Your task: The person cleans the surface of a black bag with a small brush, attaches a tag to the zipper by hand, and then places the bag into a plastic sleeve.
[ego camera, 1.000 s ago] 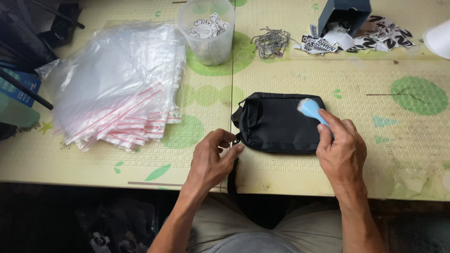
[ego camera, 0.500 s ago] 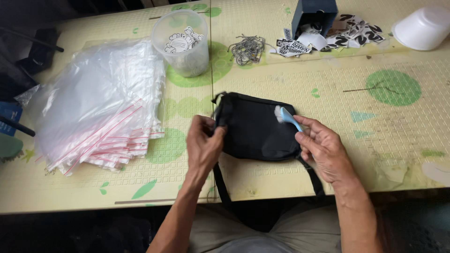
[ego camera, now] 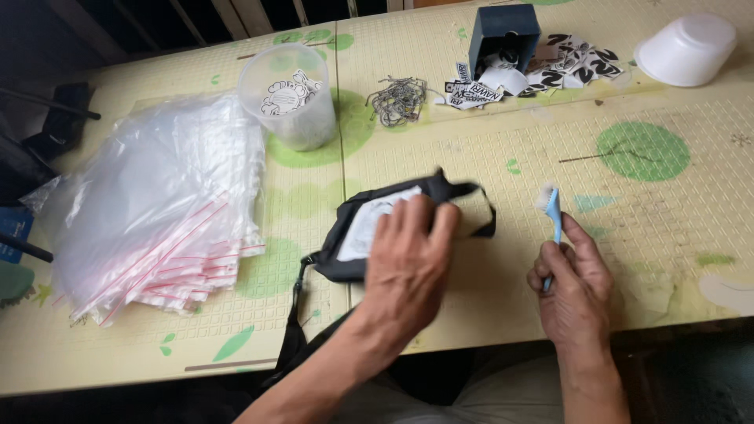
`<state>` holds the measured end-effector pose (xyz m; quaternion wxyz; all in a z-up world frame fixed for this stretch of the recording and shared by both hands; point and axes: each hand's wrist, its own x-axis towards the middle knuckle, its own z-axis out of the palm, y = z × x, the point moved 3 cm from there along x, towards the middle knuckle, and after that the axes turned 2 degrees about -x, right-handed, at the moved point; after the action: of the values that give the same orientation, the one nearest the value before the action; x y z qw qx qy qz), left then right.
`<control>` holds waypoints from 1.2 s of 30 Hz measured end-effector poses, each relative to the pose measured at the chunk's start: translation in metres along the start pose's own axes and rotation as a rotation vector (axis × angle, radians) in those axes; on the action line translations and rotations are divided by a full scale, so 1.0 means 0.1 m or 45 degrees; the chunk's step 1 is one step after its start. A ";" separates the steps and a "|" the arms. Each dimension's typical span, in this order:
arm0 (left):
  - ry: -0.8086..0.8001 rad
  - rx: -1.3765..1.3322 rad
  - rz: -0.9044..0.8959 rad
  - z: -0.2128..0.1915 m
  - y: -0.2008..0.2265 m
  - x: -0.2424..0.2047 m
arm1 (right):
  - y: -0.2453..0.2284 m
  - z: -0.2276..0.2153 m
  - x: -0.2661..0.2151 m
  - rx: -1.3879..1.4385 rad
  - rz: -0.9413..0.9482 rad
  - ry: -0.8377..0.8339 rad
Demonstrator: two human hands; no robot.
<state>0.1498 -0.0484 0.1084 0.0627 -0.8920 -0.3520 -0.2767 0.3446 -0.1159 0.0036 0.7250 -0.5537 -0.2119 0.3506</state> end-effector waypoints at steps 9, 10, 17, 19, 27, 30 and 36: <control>-0.352 -0.860 -0.441 0.78 0.22 -0.03 | -0.31 -0.48 -0.10 -0.337 -0.366 0.075; -0.360 -0.862 -0.429 0.81 0.15 0.04 | -0.35 -0.49 -0.13 -0.335 -0.367 0.089; -0.455 -0.668 -0.338 1.16 -0.04 0.13 | -0.44 -0.41 -0.35 -1.190 -0.721 -0.143; -0.370 -0.681 -0.281 1.19 -0.08 0.12 | -0.51 -0.25 -0.44 -1.308 -0.775 -0.236; -0.362 -1.149 -0.915 1.12 -0.24 -0.13 | -0.35 0.28 -0.48 -1.828 -0.693 -0.375; -0.230 -1.250 -0.886 1.23 -0.26 -0.22 | -0.34 0.50 -0.27 -1.891 -0.548 -0.410; -0.130 -1.316 -0.864 1.29 -0.27 -0.25 | -0.36 0.54 -0.19 -1.958 -0.592 -0.639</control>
<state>0.1750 -0.0039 -0.0157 -0.4856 -0.6575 -0.4390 -0.3729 0.3042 -0.1000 0.0552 0.1308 -0.7414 -0.6552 0.0630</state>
